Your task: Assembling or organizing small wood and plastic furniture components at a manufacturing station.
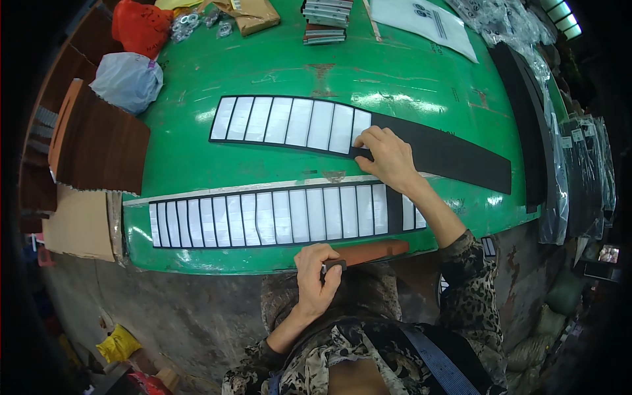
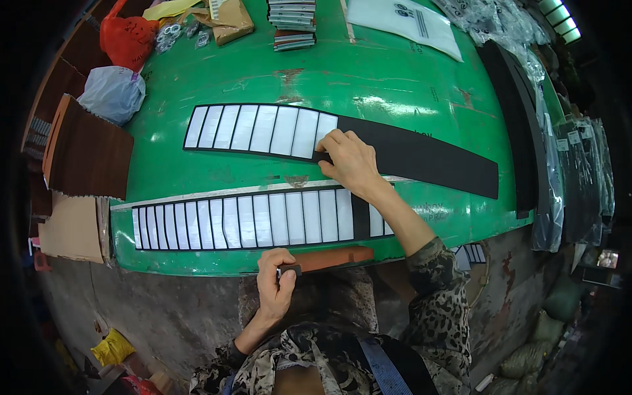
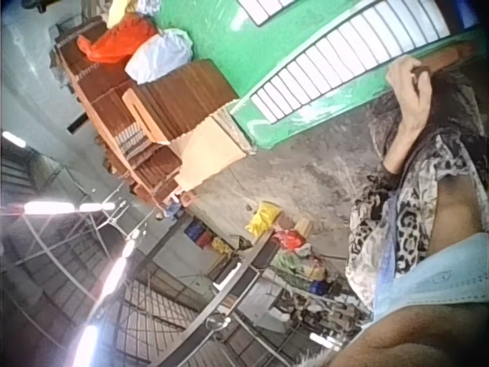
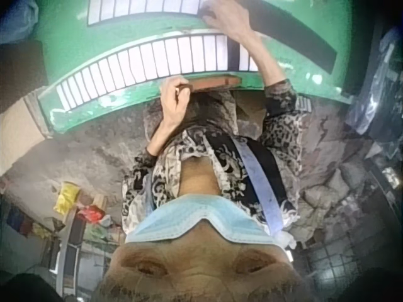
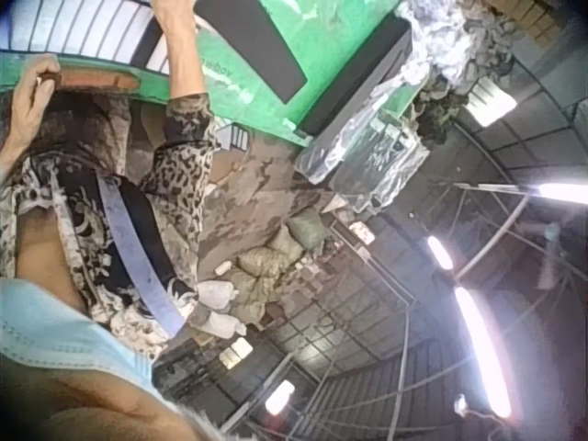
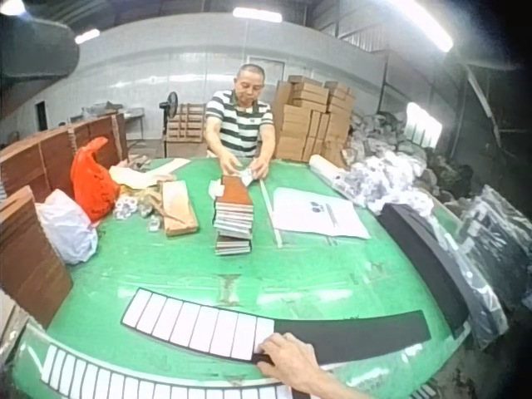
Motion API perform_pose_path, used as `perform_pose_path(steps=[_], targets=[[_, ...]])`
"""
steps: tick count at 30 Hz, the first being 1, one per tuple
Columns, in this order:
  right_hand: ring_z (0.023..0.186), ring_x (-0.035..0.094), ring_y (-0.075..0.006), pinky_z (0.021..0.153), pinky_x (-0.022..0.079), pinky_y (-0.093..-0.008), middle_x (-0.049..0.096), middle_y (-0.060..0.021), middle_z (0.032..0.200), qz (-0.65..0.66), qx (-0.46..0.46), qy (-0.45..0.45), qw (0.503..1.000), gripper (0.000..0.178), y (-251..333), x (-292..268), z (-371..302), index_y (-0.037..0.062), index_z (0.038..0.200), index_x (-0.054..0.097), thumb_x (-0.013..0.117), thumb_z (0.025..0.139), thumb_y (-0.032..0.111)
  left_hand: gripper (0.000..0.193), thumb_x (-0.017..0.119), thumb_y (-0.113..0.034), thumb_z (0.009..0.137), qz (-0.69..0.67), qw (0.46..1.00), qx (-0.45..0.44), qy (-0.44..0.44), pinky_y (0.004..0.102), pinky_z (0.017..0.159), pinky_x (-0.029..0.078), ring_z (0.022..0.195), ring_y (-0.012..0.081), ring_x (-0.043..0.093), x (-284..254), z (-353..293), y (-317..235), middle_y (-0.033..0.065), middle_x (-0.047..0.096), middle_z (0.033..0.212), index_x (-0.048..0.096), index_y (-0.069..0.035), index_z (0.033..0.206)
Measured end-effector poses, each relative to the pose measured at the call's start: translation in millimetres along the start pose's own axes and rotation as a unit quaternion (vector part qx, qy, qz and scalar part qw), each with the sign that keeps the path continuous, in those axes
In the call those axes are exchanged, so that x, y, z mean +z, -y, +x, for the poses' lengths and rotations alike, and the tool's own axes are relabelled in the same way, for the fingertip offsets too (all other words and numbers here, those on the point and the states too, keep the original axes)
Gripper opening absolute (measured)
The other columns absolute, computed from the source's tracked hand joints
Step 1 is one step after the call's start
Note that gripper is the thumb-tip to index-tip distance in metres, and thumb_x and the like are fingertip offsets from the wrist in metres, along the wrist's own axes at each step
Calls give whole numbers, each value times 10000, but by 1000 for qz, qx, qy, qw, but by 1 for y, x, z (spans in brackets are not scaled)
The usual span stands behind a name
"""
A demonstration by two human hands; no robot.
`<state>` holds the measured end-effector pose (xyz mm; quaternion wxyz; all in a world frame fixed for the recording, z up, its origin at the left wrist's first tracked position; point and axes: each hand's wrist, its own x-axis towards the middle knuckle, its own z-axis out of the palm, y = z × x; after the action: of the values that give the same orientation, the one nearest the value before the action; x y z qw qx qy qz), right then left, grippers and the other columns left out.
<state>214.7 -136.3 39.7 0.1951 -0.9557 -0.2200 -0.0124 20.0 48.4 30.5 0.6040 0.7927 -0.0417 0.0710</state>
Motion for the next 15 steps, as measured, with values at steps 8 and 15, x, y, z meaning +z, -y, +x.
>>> perform_pose_path(steps=[8, 15], targets=[[845, 561, -192, 685, 476, -340, 542, -14, 953, 35, 20, -27, 999, 286, -2, 3, -4, 101, 912, 548, 725, 689, 128, 236, 575, -264, 865, 3, 1000, -1, -4, 370, 840, 333, 879, 256, 521, 1, -1, 1, 91, 577, 916, 564, -43, 945], [855, 559, -118, 700, 483, -257, 522, -8, 927, 433, 164, -98, 881, 252, -25, 12, -11, 75, 856, 526, 744, 736, 109, 268, 562, -295, 883, 11, 1000, -13, -15, 373, 843, 348, 892, 267, 521, 2, -4, 2, 106, 577, 930, 563, -34, 946]])
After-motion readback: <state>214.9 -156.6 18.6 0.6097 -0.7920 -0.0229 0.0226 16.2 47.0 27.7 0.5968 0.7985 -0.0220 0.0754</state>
